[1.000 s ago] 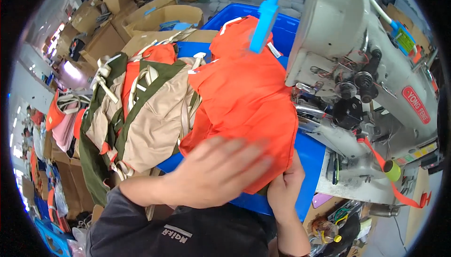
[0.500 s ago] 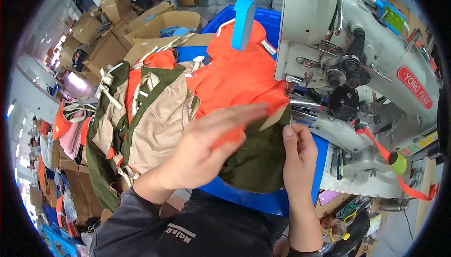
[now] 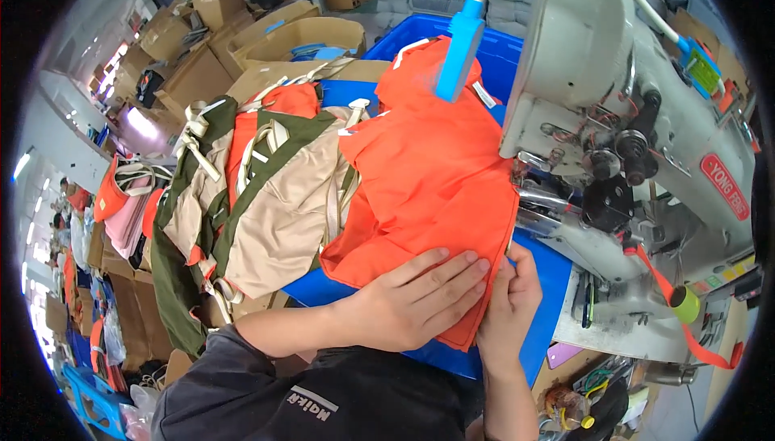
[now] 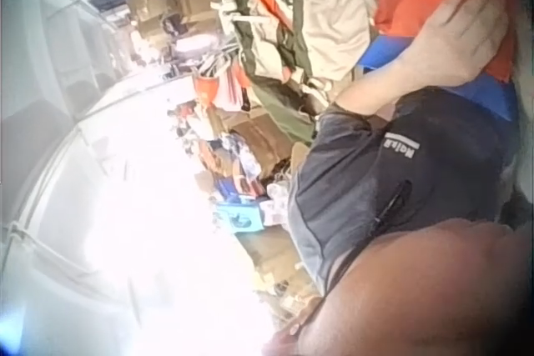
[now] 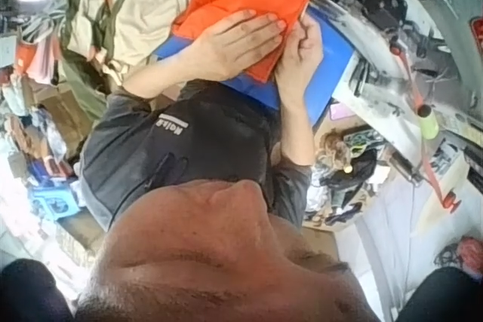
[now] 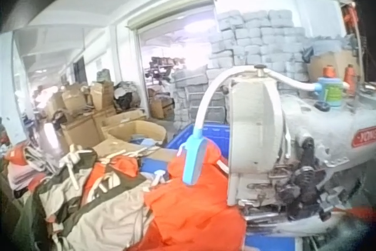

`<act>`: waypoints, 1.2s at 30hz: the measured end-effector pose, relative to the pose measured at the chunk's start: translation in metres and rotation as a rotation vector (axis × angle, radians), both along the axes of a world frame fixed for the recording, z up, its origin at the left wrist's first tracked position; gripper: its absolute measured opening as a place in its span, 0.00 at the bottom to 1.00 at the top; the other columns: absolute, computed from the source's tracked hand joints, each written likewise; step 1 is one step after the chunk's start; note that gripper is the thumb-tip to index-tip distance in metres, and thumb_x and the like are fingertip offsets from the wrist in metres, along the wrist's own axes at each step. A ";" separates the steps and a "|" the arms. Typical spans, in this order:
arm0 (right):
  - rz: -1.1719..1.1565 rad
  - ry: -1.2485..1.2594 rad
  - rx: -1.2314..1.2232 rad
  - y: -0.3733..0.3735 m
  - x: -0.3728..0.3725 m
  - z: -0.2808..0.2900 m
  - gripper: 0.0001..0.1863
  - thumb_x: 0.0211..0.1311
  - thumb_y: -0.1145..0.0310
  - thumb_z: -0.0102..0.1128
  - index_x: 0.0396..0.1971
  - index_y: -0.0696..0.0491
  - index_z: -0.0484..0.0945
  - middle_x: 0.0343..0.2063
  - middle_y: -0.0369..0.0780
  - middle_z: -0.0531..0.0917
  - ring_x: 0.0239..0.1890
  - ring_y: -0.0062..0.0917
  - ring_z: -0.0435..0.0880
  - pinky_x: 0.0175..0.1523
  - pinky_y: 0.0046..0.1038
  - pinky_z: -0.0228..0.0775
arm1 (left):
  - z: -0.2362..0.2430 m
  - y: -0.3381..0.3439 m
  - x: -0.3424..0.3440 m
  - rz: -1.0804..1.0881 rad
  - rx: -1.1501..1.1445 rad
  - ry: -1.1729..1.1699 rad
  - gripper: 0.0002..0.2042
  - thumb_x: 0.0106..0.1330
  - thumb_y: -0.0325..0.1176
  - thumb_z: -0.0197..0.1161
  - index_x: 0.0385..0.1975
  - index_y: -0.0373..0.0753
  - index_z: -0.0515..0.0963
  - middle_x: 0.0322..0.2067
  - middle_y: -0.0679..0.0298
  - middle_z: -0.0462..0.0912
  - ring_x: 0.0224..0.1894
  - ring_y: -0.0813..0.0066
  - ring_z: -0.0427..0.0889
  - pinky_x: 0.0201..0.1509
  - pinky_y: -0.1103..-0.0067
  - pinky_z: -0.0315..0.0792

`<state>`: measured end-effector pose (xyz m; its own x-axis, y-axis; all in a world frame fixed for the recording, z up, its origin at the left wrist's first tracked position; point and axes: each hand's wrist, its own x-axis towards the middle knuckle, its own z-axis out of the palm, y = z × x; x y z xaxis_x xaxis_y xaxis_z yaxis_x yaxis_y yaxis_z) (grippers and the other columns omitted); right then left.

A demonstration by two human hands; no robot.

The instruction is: Sewing together components of fabric bags using an industrial sewing machine.

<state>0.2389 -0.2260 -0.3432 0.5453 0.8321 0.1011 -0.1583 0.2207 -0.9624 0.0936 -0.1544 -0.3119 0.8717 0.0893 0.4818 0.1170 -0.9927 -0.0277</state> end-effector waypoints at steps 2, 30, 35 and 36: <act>-0.026 -0.018 0.006 0.001 -0.001 -0.001 0.11 0.73 0.77 0.42 0.50 0.63 0.70 0.43 0.43 0.83 0.44 0.18 0.80 0.50 0.20 0.71 | -0.002 0.001 0.001 -0.019 0.050 -0.003 0.20 0.59 0.33 0.52 0.50 0.31 0.76 0.56 0.51 0.77 0.60 0.59 0.76 0.65 0.66 0.65; -0.034 -0.174 -0.121 -0.006 0.008 0.011 0.05 0.69 0.77 0.53 0.41 0.61 0.76 0.23 0.32 0.81 0.26 0.07 0.71 0.31 0.13 0.62 | 0.000 0.031 0.018 -0.096 -0.615 -0.146 0.26 0.50 0.24 0.65 0.53 0.34 0.75 0.60 0.55 0.72 0.58 0.52 0.74 0.58 0.65 0.68; -0.071 -0.156 -0.065 -0.005 0.006 0.009 0.05 0.68 0.80 0.51 0.40 0.61 0.76 0.22 0.32 0.81 0.26 0.06 0.71 0.31 0.12 0.62 | 0.001 0.025 0.019 -0.055 -0.424 -0.135 0.27 0.44 0.25 0.66 0.50 0.34 0.77 0.57 0.56 0.73 0.55 0.53 0.74 0.54 0.65 0.70; -0.068 -0.156 -0.063 -0.005 0.005 0.009 0.05 0.68 0.80 0.51 0.40 0.61 0.76 0.22 0.32 0.81 0.26 0.06 0.71 0.31 0.12 0.62 | 0.003 0.025 0.018 -0.052 -0.423 -0.136 0.27 0.44 0.25 0.66 0.50 0.34 0.77 0.57 0.56 0.73 0.55 0.53 0.74 0.54 0.65 0.70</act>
<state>0.2443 -0.2312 -0.3339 0.5822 0.8014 0.1371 0.0067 0.1639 -0.9865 0.1117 -0.1296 -0.3094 0.8116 0.2609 0.5227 0.0414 -0.9182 0.3939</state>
